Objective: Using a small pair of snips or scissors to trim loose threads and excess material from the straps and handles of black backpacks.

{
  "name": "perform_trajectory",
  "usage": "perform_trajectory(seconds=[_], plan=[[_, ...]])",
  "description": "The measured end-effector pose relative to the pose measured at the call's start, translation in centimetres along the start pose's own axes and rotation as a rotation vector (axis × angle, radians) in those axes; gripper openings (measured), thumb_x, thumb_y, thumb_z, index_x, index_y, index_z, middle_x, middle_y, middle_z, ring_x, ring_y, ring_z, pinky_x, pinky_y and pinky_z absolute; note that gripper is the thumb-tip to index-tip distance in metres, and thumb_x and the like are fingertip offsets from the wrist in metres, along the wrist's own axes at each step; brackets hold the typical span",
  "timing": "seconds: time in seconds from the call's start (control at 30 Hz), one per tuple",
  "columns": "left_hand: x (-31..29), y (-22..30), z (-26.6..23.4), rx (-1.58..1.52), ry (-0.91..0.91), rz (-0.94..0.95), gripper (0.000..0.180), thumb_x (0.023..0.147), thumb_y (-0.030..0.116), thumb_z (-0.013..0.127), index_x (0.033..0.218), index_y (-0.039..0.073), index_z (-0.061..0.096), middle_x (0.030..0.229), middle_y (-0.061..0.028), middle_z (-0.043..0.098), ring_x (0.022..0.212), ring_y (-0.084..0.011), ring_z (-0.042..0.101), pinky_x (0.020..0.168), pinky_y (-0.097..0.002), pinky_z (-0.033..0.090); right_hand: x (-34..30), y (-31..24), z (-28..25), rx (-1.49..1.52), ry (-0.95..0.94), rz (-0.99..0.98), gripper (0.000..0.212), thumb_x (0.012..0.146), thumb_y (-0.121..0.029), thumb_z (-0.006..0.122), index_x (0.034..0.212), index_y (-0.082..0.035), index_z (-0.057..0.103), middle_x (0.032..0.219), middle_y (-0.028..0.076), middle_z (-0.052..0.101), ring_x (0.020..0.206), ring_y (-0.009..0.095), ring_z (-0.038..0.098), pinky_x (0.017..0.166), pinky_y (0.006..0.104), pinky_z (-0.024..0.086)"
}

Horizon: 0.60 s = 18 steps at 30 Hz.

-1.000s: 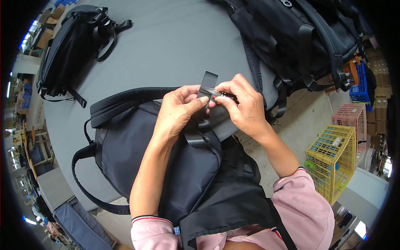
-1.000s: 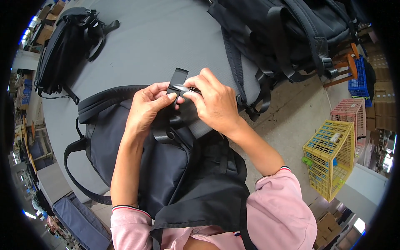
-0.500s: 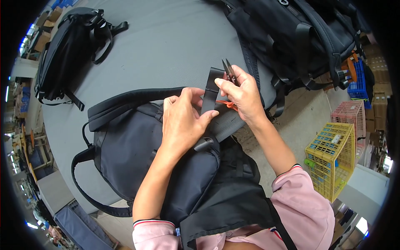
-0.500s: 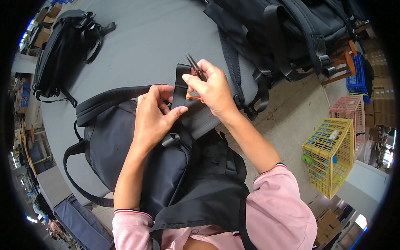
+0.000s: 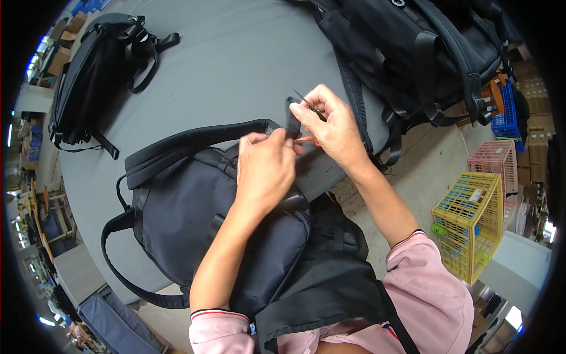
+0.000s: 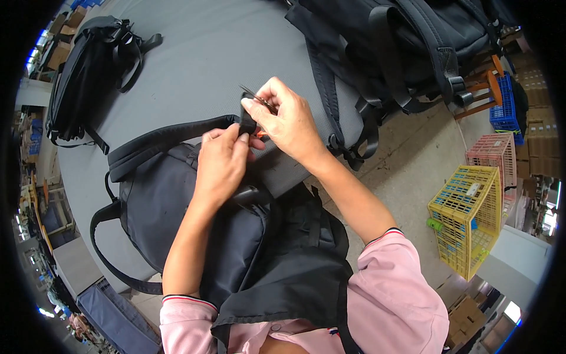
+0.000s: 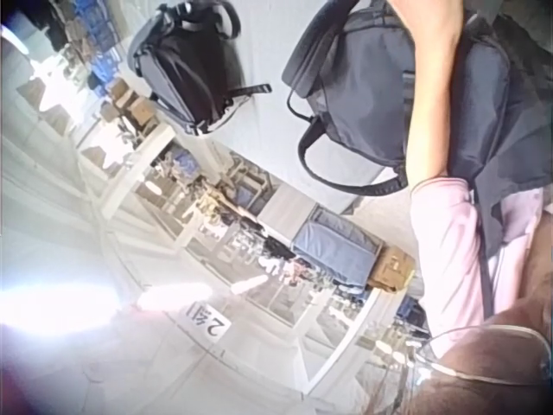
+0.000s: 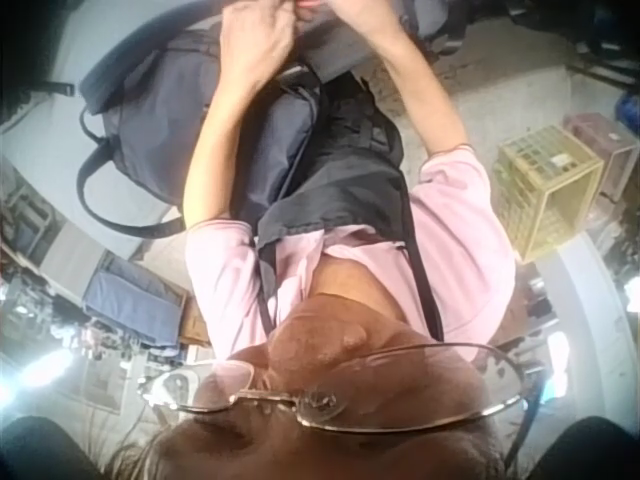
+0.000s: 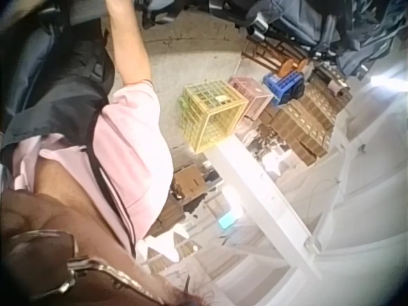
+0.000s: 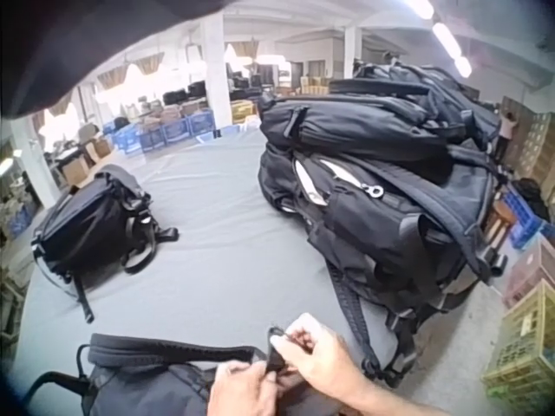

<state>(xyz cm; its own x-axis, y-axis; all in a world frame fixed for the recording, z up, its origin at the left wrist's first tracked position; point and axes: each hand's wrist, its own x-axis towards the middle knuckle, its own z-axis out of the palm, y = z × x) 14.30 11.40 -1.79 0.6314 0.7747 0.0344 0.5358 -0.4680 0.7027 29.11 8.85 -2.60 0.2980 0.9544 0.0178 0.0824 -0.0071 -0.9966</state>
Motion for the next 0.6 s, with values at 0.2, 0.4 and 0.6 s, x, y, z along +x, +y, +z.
perform_trajectory(seconds=[0.2, 0.4, 0.6], plan=[[-0.4, -0.5, -1.8, -1.044, -0.162, -0.355, 0.025, 0.095, 0.018, 0.044, 0.105, -0.001, 0.057, 0.078, -0.0106, 0.064, 0.069, -0.0128, 0.057, 0.070, -0.0253, 0.047, -1.9, 1.5, -0.7, -0.238, 0.047, -0.159, 0.021, 0.082, -0.015, 0.066, 0.095, -0.003, 0.053, 0.083, 0.009, 0.060, 0.070, 0.023, 0.061, 0.060, 0.0311, 0.047], [-0.6, -0.7, -1.7, -1.022, -0.160, -0.305, 0.021, 0.095, 0.015, 0.043, 0.098, 0.001, 0.057, 0.072, -0.0075, 0.061, 0.064, -0.0125, 0.056, 0.066, -0.0248, 0.045, -2.8, 0.2, -1.4, -0.581, 0.020, -0.504, 0.022, 0.072, -0.005, 0.071, 0.091, -0.004, 0.060, 0.079, 0.008, 0.058, 0.062, 0.020, 0.058, 0.053, 0.0296, 0.045], [-0.5, -0.5, -2.1, -1.062, -0.192, -0.357, 0.021, 0.092, 0.012, 0.040, 0.097, 0.000, 0.057, 0.070, -0.0072, 0.061, 0.064, -0.0119, 0.055, 0.065, -0.0245, 0.044, -2.8, 0.4, -1.6, -0.630, 0.073, -0.632, 0.023, 0.071, -0.004, 0.072, 0.091, -0.005, 0.061, 0.077, 0.007, 0.058, 0.059, 0.020, 0.057, 0.052, 0.0298, 0.044]])
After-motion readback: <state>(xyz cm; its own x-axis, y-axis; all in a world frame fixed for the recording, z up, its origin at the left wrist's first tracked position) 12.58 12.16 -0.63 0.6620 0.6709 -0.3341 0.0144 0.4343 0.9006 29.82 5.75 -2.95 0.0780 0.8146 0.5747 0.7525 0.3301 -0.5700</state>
